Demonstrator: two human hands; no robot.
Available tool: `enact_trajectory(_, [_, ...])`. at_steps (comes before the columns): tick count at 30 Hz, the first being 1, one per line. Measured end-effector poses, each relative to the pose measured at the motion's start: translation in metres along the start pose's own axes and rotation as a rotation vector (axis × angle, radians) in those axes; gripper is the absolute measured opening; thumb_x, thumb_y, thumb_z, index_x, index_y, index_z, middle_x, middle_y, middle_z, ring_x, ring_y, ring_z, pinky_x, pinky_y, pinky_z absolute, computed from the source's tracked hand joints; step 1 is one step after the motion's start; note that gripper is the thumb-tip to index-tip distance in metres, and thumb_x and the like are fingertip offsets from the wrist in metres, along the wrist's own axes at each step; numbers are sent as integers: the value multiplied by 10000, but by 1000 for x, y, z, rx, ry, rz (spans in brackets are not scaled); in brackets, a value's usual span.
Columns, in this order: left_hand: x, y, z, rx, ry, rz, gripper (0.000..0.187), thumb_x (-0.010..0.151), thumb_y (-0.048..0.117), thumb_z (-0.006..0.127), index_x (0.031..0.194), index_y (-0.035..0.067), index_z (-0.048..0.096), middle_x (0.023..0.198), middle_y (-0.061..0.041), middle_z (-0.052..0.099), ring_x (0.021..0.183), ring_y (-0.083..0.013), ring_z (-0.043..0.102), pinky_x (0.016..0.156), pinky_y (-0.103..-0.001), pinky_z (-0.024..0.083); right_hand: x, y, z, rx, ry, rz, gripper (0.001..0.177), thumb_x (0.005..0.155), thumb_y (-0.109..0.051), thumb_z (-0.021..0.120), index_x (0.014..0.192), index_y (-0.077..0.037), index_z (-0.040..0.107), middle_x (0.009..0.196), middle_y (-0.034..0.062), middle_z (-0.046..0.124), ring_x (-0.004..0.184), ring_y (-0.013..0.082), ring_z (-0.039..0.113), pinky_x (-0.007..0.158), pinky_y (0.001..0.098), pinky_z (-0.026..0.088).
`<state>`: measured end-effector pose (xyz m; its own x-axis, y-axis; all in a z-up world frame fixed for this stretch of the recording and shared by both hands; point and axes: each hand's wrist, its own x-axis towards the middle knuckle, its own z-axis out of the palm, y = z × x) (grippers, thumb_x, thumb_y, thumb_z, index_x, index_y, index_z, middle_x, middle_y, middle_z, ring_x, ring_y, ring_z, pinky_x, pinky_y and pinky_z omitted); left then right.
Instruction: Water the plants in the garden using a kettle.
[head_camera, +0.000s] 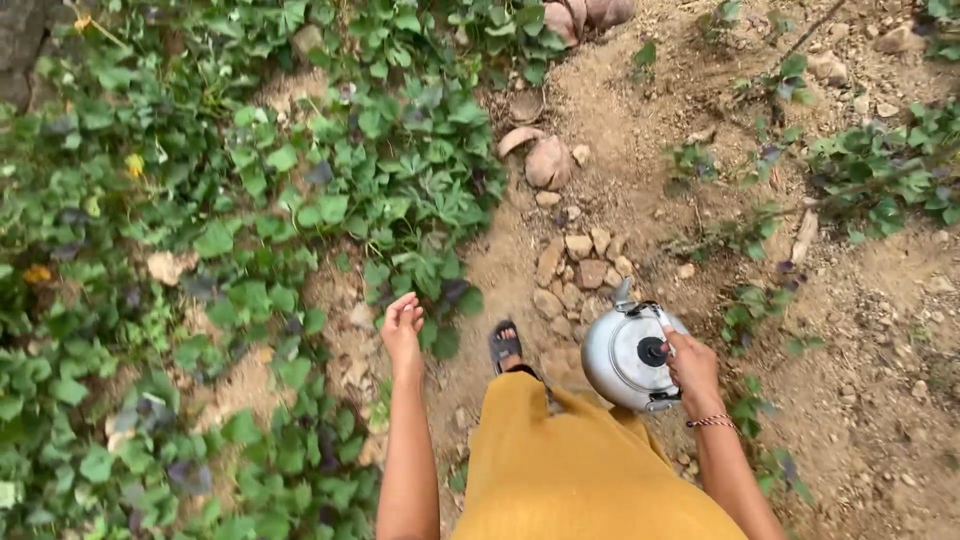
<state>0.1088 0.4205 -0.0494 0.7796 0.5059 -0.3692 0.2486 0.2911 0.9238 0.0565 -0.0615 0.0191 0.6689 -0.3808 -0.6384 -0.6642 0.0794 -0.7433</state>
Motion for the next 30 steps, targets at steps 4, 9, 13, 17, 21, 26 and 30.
enact_trajectory(4, [60,55,25,92,-66,9,232,1042,138,553,1218,93,698,1169,-15,724,954,-95,662,802,-252,533,4,-43,34,111,78,-8,336,979,-347,647,827,-47,622,564,-66,427,438,42,301,417,243,182])
enact_trajectory(9, [96,99,62,100,-158,22,243,1046,125,539,1227,84,696,1172,-23,717,972,-100,655,839,-265,529,-10,-134,77,122,101,-96,344,990,-356,640,835,-49,636,563,-63,434,432,42,302,408,242,191])
enact_trajectory(13, [109,117,84,87,-215,-26,250,1039,122,535,1234,94,689,1182,-18,705,991,-104,651,872,-269,526,-18,-184,95,114,90,-220,337,1001,-338,620,848,-40,662,567,-63,446,436,34,318,410,234,196])
enact_trajectory(17, [118,135,102,88,-251,-36,245,1037,127,538,1223,87,692,1176,-26,705,996,-114,652,871,-280,524,-12,-219,106,183,85,-210,324,998,-337,615,862,-50,678,558,-72,429,426,29,284,408,234,170])
enact_trajectory(21, [140,138,111,110,-260,-47,243,1039,142,542,1224,90,690,1173,-26,703,1010,-116,657,877,-291,528,2,-252,115,205,99,-255,314,1009,-321,619,874,-44,682,562,-78,419,434,21,284,415,228,167])
enact_trajectory(26, [173,135,105,140,-211,-81,257,1036,149,537,1241,98,682,1192,-21,702,1017,-116,660,883,-293,531,43,-267,124,208,117,-248,313,1021,-318,629,887,-43,692,571,-88,408,446,11,274,425,222,168])
enact_trajectory(30, [222,128,126,144,-184,-89,264,1033,146,546,1252,92,684,1195,-30,707,1008,-121,657,880,-295,532,80,-271,128,192,166,-175,304,1004,-317,627,888,-44,693,553,-77,413,426,24,274,411,232,162])
